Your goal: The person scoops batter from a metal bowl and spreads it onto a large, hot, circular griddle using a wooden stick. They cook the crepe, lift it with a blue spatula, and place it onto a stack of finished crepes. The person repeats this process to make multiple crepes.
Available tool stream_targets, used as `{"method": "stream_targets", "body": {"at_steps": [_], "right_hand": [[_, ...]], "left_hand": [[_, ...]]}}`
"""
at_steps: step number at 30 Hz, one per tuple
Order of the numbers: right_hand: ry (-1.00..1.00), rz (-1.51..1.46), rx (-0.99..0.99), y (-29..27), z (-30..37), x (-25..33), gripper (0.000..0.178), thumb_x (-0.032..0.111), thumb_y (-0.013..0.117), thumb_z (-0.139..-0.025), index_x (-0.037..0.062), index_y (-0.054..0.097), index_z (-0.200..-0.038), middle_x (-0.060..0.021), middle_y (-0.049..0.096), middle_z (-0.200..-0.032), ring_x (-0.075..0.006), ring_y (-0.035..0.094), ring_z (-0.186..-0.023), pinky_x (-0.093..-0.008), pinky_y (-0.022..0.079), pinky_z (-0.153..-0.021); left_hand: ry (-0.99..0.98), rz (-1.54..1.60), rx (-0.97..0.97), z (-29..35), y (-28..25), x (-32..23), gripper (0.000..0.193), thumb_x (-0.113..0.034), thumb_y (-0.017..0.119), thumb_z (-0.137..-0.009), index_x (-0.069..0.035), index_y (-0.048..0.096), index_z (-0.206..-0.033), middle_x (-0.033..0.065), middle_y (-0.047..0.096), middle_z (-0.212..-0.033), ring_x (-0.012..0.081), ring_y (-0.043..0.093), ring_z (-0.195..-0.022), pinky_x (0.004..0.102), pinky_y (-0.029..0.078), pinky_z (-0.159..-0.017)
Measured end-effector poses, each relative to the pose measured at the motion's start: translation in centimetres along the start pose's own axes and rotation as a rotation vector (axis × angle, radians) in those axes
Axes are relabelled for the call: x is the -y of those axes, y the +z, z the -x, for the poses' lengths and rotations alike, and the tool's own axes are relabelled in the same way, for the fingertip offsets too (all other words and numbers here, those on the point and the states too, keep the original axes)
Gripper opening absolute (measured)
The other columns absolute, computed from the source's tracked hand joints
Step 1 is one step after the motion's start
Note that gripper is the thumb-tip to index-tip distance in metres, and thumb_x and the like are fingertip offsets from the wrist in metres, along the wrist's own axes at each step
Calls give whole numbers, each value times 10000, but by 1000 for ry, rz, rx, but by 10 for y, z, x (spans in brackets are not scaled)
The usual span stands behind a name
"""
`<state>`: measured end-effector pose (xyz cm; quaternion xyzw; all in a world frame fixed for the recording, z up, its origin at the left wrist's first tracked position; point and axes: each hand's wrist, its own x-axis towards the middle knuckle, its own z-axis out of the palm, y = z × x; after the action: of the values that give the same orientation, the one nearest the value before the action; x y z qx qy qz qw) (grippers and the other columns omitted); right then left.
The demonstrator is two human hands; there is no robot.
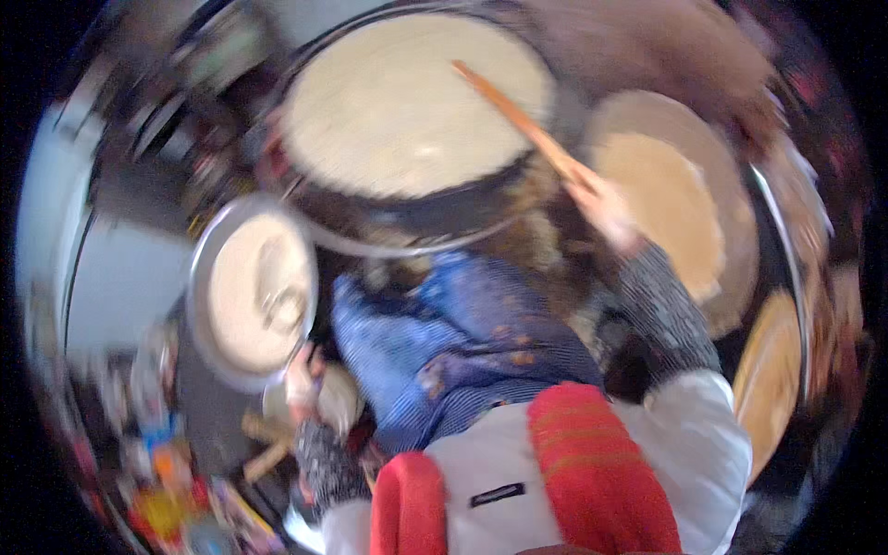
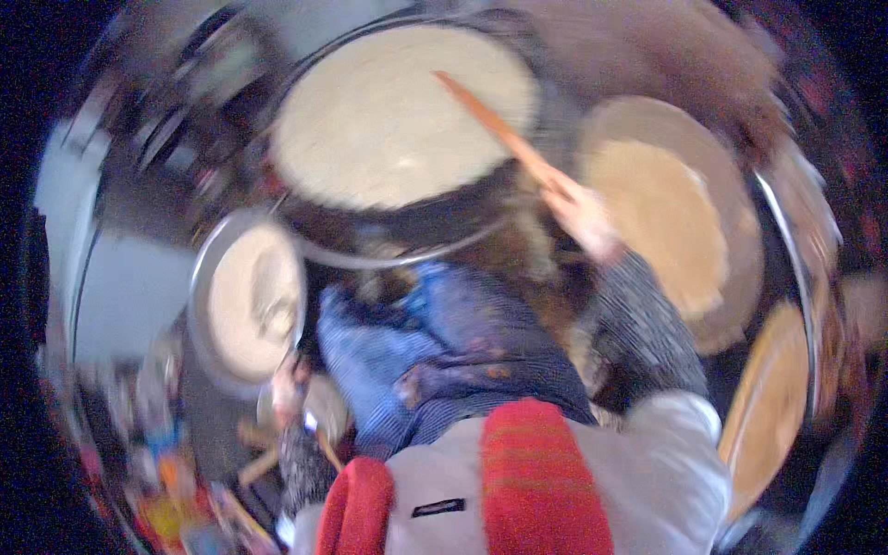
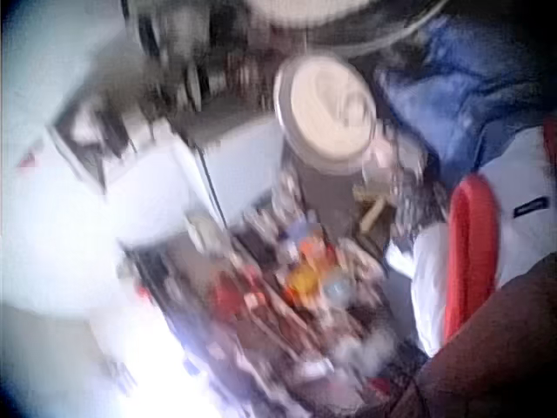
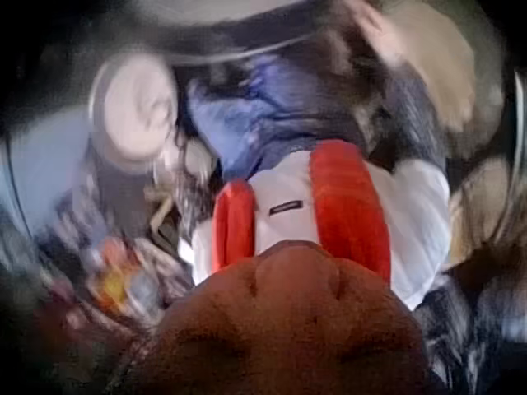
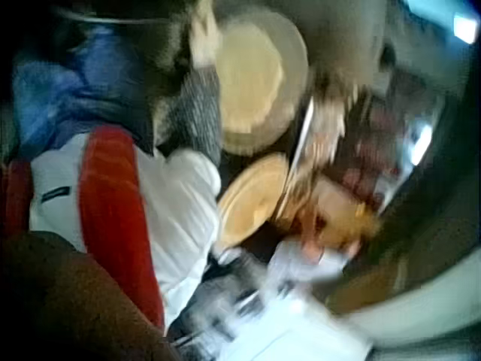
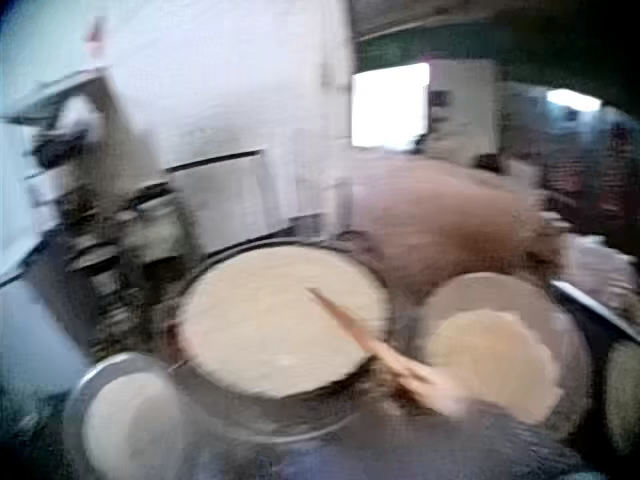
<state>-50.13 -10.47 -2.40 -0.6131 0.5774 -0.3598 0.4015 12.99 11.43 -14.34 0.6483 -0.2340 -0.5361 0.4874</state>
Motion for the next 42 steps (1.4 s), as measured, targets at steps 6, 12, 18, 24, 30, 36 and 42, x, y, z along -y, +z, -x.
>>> {"method": "stream_targets", "body": {"at_steps": [6,12,18,24,30,36,42], "right_hand": [[115,-444,71,141,-67,-5,428,196,644,-940,157,579,-1362,2,666,-832,-88,576,-608,-296,521,-564],[168,-516,142,261,-49,5,301,310,678,-908,167,702,-1171,28,659,-731,-119,591,-565,-331,477,-494],[294,-655,173,288,-22,13,223,202,628,-973,171,725,-1172,61,607,-821,-45,512,-680,-286,420,-602],[-11,-614,390,262,23,53,331,178,620,-928,63,654,-1236,-37,670,-965,-129,606,-859,-334,498,-789],[-81,-58,-6,125,-13,55,385,233,482,-980,102,517,-1340,-103,555,-919,-235,509,-810,-365,429,-701],[408,-420,102,140,-13,43,425,303,580,-988,301,530,-1410,24,443,-521,-94,385,-369,-263,309,-333],[341,-594,310,194,9,65,456,238,585,-983,123,522,-1420,51,592,-735,-34,392,-434,-224,302,-377]], "left_hand": [[-186,-215,-111,-31,-9,-20,509,-257,594,-937,-28,500,-1381,171,608,-1251,290,585,-1123,423,486,-937],[319,-1341,-443,-90,-11,-57,620,-189,665,-872,-42,433,-1427,183,541,-1339,331,507,-1236,444,428,-1020],[755,-1762,-298,-167,31,-112,716,-162,727,-805,-64,418,-1444,199,448,-1443,376,393,-1349,458,359,-1097],[632,-2238,150,-263,-50,-103,673,-475,683,-777,-114,569,-1335,111,570,-1348,338,452,-1325,470,266,-1163],[617,-2143,96,-110,213,-107,156,-224,625,-771,-185,775,-781,58,747,-811,237,733,-781,379,539,-658],[691,-1724,193,-46,335,-75,377,-448,676,-820,-118,676,-1003,114,714,-988,291,673,-958,463,465,-862],[1014,-1594,270,-9,333,-59,684,-377,696,-782,-63,486,-1352,178,481,-1345,356,386,-1335,645,183,-1120]]}}
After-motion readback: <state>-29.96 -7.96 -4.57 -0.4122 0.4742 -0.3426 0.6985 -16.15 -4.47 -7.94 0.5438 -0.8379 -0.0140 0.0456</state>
